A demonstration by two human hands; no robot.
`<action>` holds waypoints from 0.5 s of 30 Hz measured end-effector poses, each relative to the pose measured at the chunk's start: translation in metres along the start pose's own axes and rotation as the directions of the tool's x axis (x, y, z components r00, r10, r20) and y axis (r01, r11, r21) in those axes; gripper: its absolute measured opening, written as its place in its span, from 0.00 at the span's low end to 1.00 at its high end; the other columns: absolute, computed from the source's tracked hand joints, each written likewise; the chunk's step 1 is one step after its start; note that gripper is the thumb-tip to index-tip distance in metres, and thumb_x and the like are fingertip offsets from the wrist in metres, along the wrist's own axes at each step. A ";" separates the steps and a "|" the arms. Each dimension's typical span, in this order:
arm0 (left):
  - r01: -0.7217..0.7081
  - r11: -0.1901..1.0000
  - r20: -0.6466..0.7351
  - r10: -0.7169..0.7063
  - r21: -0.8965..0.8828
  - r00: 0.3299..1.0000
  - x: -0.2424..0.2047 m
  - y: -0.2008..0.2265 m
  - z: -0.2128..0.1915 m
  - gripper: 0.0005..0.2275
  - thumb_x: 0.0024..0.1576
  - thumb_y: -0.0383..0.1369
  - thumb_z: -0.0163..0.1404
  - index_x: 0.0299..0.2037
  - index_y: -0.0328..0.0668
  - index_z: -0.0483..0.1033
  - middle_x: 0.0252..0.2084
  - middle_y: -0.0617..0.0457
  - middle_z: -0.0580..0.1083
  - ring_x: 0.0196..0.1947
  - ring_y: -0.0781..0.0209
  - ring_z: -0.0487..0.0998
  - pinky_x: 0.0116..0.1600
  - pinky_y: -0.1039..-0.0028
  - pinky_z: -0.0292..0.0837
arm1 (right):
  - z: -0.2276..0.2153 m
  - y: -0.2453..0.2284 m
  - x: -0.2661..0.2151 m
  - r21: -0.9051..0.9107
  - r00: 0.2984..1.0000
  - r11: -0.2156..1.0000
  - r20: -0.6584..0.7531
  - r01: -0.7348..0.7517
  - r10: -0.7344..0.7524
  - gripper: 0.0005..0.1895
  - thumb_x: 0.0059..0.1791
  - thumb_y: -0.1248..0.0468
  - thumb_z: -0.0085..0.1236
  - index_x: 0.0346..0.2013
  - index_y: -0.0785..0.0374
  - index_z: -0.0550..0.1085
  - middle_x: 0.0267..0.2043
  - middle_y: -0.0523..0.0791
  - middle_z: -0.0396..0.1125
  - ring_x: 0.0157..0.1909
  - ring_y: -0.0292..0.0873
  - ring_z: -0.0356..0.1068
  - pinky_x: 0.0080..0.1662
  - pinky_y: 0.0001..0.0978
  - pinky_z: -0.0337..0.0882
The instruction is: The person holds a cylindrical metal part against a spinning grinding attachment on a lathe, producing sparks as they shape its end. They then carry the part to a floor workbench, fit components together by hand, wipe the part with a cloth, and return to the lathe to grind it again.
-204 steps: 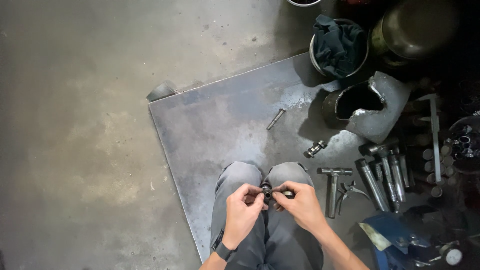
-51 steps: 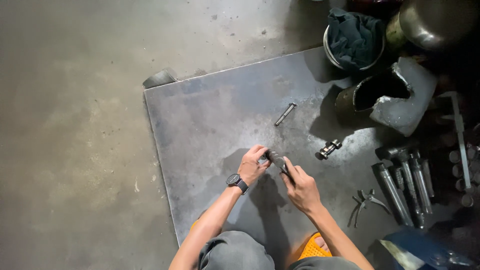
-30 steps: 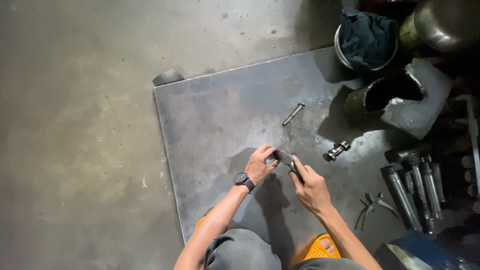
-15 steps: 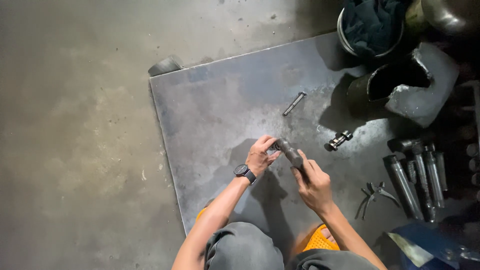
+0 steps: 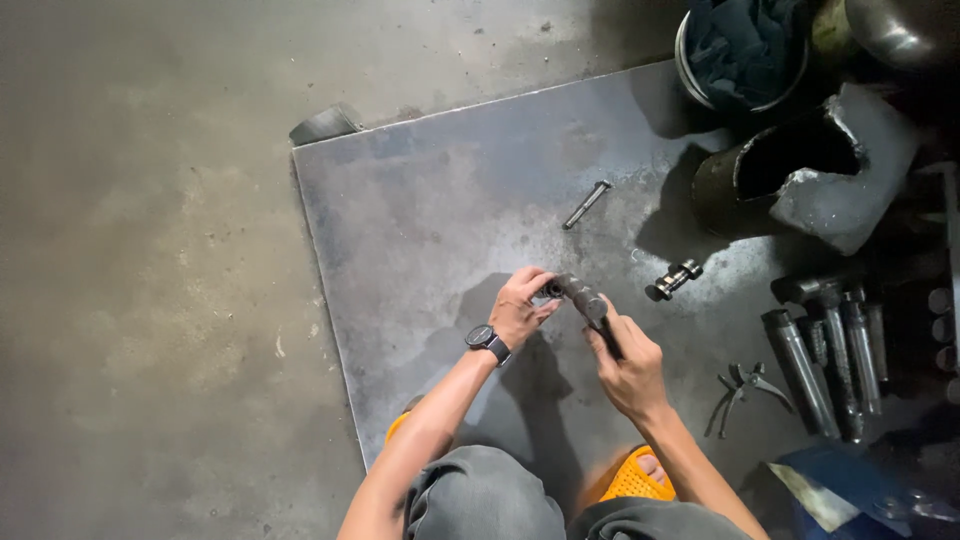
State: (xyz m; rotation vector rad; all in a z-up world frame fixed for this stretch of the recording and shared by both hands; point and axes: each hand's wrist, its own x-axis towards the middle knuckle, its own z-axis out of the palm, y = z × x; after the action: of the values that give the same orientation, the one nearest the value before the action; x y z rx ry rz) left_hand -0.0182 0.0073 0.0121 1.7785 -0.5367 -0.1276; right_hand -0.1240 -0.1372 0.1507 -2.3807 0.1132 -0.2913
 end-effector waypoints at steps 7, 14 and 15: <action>-0.059 0.992 0.024 0.057 0.108 0.998 -0.002 -0.012 0.004 0.19 0.48 0.27 0.62 0.51 0.41 0.77 0.49 0.48 0.76 0.49 0.47 0.77 0.54 0.65 0.74 | 0.012 0.024 -0.002 -0.125 0.991 0.992 0.135 0.024 -0.007 0.28 0.48 0.69 0.62 0.63 0.65 0.70 0.33 0.51 0.67 0.28 0.49 0.68 0.33 0.39 0.68; 0.024 1.000 0.017 -0.024 0.017 1.000 -0.003 -0.011 0.004 0.18 0.49 0.30 0.64 0.49 0.40 0.77 0.47 0.49 0.76 0.48 0.49 0.77 0.52 0.65 0.75 | 0.007 0.011 -0.001 -0.013 1.000 1.000 0.009 -0.001 0.001 0.26 0.50 0.66 0.60 0.63 0.61 0.70 0.33 0.49 0.67 0.27 0.48 0.68 0.34 0.38 0.70; -0.013 0.999 0.029 0.011 0.052 1.000 -0.001 -0.009 0.003 0.18 0.49 0.30 0.64 0.49 0.39 0.77 0.47 0.48 0.76 0.48 0.48 0.77 0.53 0.65 0.75 | 0.008 0.016 0.000 -0.029 0.999 0.999 0.025 0.042 -0.041 0.26 0.49 0.67 0.60 0.63 0.62 0.70 0.34 0.49 0.67 0.28 0.48 0.68 0.34 0.38 0.69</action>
State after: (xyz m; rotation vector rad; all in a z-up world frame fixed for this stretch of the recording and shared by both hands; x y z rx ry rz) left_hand -0.0176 0.0071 0.0022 1.8264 -0.5757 -0.1320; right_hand -0.1224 -0.1432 0.1341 -2.4173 0.0567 -0.2819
